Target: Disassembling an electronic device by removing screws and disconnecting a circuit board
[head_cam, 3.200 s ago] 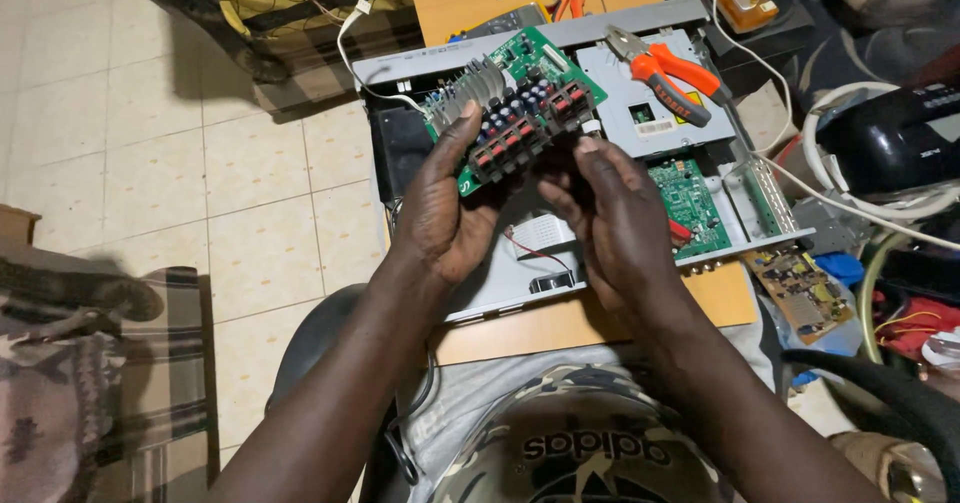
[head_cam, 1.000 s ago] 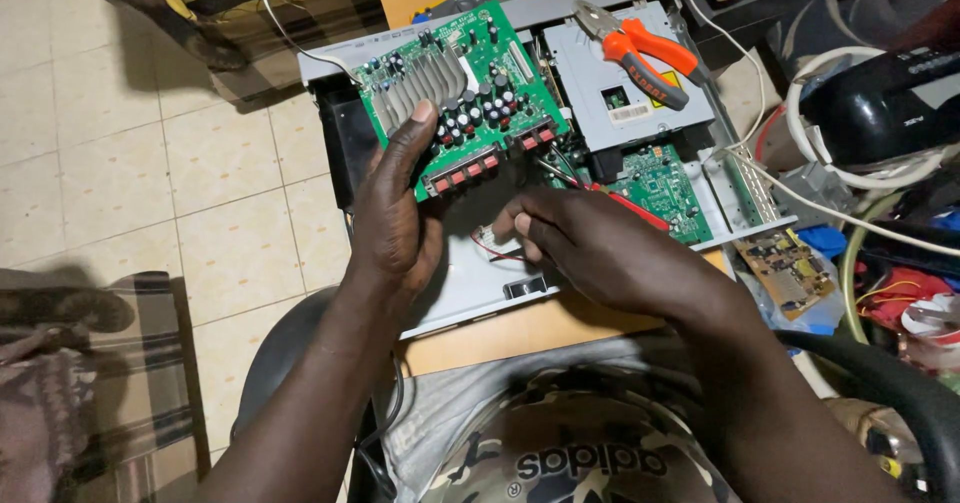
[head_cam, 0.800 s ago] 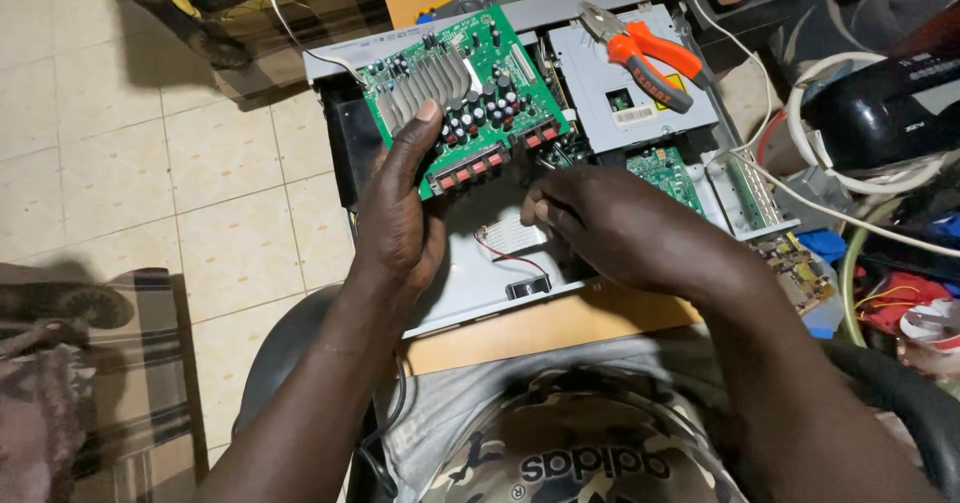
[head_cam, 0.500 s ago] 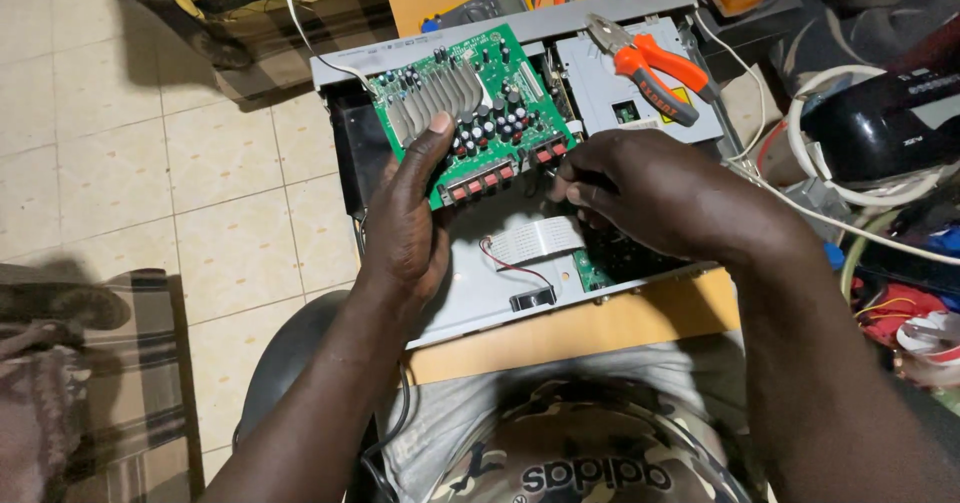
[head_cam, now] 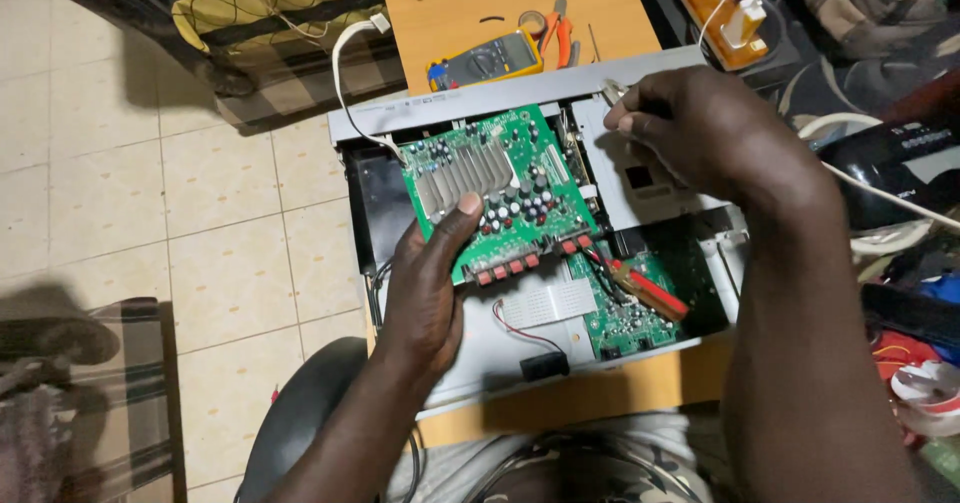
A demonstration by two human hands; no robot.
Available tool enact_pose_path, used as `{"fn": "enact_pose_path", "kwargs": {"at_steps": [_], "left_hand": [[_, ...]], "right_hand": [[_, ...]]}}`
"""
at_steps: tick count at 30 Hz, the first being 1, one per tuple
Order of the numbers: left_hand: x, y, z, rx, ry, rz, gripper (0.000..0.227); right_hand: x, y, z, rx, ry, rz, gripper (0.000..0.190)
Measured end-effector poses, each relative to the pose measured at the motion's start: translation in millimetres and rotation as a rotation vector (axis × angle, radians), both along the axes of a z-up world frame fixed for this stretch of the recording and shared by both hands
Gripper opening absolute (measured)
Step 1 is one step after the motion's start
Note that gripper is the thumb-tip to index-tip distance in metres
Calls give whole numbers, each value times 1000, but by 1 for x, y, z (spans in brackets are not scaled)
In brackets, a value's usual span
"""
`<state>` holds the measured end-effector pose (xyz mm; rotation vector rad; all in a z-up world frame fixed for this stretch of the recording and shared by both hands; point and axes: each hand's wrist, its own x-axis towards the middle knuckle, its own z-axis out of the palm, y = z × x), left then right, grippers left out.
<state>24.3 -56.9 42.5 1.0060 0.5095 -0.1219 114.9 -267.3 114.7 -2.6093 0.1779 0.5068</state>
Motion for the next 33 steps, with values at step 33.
{"fn": "enact_pose_path", "kwargs": {"at_steps": [33], "left_hand": [[34, -5, -11, 102, 761, -68, 55]], "right_hand": [[379, -1, -251, -157, -207, 637, 20]]}}
